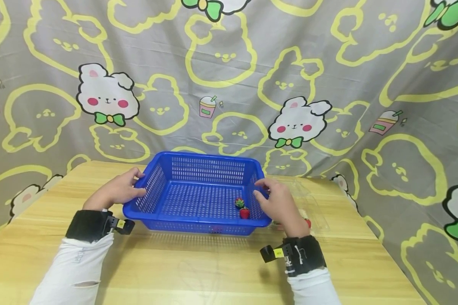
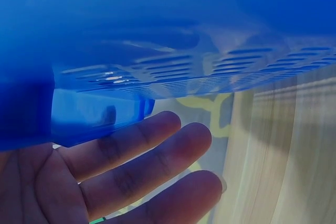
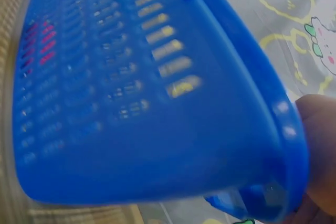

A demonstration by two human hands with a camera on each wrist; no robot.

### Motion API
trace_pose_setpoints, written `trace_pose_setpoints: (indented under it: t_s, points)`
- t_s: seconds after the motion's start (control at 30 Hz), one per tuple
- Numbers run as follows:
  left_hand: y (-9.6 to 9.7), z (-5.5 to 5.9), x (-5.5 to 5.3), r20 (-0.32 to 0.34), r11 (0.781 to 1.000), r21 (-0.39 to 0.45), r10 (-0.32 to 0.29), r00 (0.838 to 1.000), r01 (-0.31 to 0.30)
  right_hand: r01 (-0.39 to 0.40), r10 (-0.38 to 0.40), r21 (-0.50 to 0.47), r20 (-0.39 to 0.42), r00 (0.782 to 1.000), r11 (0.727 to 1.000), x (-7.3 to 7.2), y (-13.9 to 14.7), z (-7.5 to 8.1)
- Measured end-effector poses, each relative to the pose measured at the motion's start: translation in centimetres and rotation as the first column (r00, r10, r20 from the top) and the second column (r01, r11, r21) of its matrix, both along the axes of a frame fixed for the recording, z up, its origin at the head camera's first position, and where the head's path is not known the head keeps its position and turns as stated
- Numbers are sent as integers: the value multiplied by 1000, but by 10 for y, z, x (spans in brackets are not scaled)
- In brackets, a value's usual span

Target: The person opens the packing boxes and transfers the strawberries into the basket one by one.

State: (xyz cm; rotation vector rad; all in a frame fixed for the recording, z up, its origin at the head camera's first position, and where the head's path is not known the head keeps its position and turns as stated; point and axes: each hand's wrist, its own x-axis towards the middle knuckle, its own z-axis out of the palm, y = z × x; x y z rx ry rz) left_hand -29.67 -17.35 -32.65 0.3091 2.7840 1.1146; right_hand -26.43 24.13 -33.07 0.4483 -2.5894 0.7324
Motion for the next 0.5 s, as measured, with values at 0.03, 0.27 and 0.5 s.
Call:
trace_pose_setpoints:
  t_s: [0.03,0.27,0.5]
  points:
    - [0,0,0,0,1000,1,-3,1000,3,6,-6,-9,3,1000,1000,0,2,1]
    - [0,0,0,7,1000,6,3,1000,-3,106,-102,-42,87,991,993,1,20,5]
    - [1,0,1,27,1000,23,9,1000,-10,137,-131,-37,118,984,990,0,38,3]
